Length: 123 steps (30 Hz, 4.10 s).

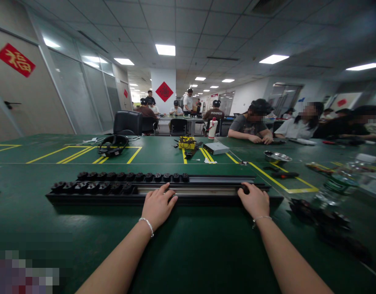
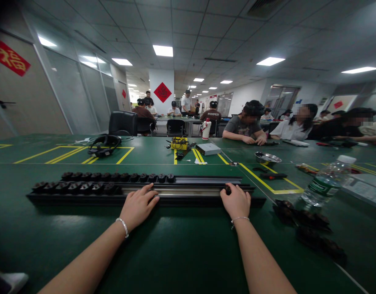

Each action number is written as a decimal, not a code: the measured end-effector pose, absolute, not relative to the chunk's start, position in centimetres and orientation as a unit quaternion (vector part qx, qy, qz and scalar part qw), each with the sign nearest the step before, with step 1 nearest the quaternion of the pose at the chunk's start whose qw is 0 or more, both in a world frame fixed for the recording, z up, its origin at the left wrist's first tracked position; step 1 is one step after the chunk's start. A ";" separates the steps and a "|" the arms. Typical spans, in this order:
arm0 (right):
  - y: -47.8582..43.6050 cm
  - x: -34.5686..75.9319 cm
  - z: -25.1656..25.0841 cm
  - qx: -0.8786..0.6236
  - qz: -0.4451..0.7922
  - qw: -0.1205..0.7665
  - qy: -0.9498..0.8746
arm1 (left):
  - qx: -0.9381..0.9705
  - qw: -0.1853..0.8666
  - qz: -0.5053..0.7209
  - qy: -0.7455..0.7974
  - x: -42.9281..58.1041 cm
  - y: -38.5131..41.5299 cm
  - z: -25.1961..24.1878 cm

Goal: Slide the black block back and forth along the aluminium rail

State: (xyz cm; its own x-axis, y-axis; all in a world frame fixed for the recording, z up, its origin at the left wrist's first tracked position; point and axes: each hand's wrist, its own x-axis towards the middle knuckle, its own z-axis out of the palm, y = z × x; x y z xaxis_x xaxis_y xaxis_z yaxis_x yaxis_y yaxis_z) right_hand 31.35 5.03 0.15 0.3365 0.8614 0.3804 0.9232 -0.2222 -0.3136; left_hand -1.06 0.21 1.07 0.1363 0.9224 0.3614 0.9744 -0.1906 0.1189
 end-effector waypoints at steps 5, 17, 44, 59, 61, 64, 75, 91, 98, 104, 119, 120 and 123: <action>5.2 31.5 0.1 -0.779 -0.058 0.250 -0.572 | -0.746 0.066 -0.184 -0.636 -1.1 0.3 0.9; 5.3 31.7 0.1 -0.779 -0.065 0.246 -0.573 | -0.745 0.071 -0.185 -0.636 -1.1 0.3 0.9; 5.0 31.9 -0.2 -0.762 -0.099 0.260 -0.585 | -0.750 0.083 -0.188 -0.628 -1.3 0.5 0.6; 4.5 31.3 0.4 -0.769 -0.090 0.265 -0.575 | -0.753 0.090 -0.194 -0.623 -1.4 0.5 0.4; 4.4 31.2 0.5 -0.772 -0.087 0.263 -0.572 | -0.752 0.087 -0.191 -0.625 -1.4 0.5 0.5; 4.5 31.3 0.5 -0.774 -0.085 0.261 -0.571 | -0.751 0.083 -0.190 -0.627 -1.4 0.5 0.5; 4.8 31.6 0.1 -0.768 -0.104 0.258 -0.577 | -0.750 0.080 -0.184 -0.630 -1.2 0.4 0.7; 4.7 31.6 0.6 -0.773 -0.091 0.257 -0.573 | -0.750 0.075 -0.182 -0.631 -1.2 0.3 0.9; 4.7 31.6 0.6 -0.774 -0.091 0.257 -0.571 | -0.749 0.066 -0.187 -0.632 -1.2 0.2 1.1; 4.7 31.6 0.6 -0.774 -0.092 0.254 -0.573 | -0.752 0.081 -0.183 -0.629 -1.2 0.3 0.8; 4.8 31.7 0.7 -0.777 -0.080 0.249 -0.573 | -0.752 0.077 -0.184 -0.628 -1.3 0.4 0.9; 4.8 31.7 0.7 -0.776 -0.080 0.251 -0.573 | -0.752 0.076 -0.185 -0.628 -1.2 0.4 0.9; 4.8 31.8 0.7 -0.774 -0.081 0.257 -0.573 | -0.748 0.072 -0.186 -0.633 -1.2 0.4 0.8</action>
